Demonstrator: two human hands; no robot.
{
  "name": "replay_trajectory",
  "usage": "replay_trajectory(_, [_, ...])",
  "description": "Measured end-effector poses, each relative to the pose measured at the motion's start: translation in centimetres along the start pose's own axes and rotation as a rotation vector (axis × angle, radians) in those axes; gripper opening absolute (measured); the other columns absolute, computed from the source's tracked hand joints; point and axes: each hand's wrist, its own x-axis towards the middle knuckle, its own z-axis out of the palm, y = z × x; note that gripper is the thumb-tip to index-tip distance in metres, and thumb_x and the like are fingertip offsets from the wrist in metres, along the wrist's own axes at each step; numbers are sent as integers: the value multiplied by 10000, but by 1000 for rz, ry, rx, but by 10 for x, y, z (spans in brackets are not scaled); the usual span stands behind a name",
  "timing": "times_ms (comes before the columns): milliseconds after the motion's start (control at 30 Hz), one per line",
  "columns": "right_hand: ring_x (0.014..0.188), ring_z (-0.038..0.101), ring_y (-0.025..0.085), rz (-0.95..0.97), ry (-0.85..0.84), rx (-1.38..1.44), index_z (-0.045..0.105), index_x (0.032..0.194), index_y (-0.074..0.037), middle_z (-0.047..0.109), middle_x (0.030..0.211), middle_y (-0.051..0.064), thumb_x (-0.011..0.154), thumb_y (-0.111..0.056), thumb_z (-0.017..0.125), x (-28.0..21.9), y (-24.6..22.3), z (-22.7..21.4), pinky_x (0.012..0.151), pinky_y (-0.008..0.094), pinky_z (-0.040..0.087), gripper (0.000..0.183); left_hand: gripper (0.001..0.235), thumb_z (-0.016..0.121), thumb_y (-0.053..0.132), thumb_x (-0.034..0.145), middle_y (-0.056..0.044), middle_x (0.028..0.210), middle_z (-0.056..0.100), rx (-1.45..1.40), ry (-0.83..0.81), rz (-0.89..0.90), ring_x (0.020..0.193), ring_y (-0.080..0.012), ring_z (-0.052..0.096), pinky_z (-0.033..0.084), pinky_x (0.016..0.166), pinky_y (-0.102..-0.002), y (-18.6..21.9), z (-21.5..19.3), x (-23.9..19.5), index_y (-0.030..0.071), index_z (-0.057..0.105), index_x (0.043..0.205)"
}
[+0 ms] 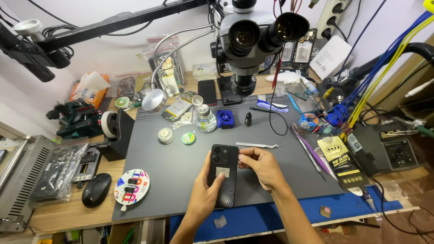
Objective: The person uses a blue plastic pry tool to separate the back cover of a black smartphone from its frame. After prying the edges, they remove the back cover to reveal the internal components, including the battery and circuit board, and place the cover on the workbench.
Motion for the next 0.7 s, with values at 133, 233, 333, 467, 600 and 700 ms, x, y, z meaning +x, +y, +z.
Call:
replay_trajectory(133, [806,698,219,4,11,-10,768,1111,70,764,960,157,905,22,748,-1,7,1,810,333,641,212,755,610,153,973,-53,1722,375,21,10,-39,1607,-158,307,225,1301,-318,-3,5,-6,127,286,1655])
replay_trajectory(233, [765,682,202,5,56,-73,765,1066,50,730,864,133,916,12,726,-4,2,7,778,331,641,159,743,603,142,978,-41,1716,391,-26,28,-39,1592,-146,336,246,1294,-313,-2,8,-8,121,293,1653])
replay_trajectory(333, [710,649,167,6,78,-187,778,1054,27,732,870,98,899,2,640,-11,-12,13,743,269,562,209,726,607,105,960,-59,1714,395,-109,86,-23,1595,-156,334,251,1300,-321,-5,12,-8,99,339,1634])
replay_trajectory(467, [754,681,169,51,23,-282,783,1098,11,754,1026,94,933,-79,648,-18,-29,15,785,293,608,231,728,611,104,960,-66,1697,424,-174,88,-35,1567,-158,386,305,1280,-317,-8,9,-8,89,337,1634])
replay_trajectory(600, [736,711,218,14,-101,-288,763,1055,27,764,900,143,945,-76,733,-11,-26,3,764,305,637,153,741,613,84,957,-57,1690,444,-227,74,-91,1544,-152,431,359,1256,-311,-8,8,-6,107,330,1642])
replay_trajectory(700, [709,667,164,21,-127,-387,822,1172,-10,722,839,71,962,-111,710,-13,-36,-2,785,255,584,258,736,609,90,955,-54,1687,452,-240,75,-103,1546,-149,427,350,1262,-317,-4,7,-6,104,339,1639])
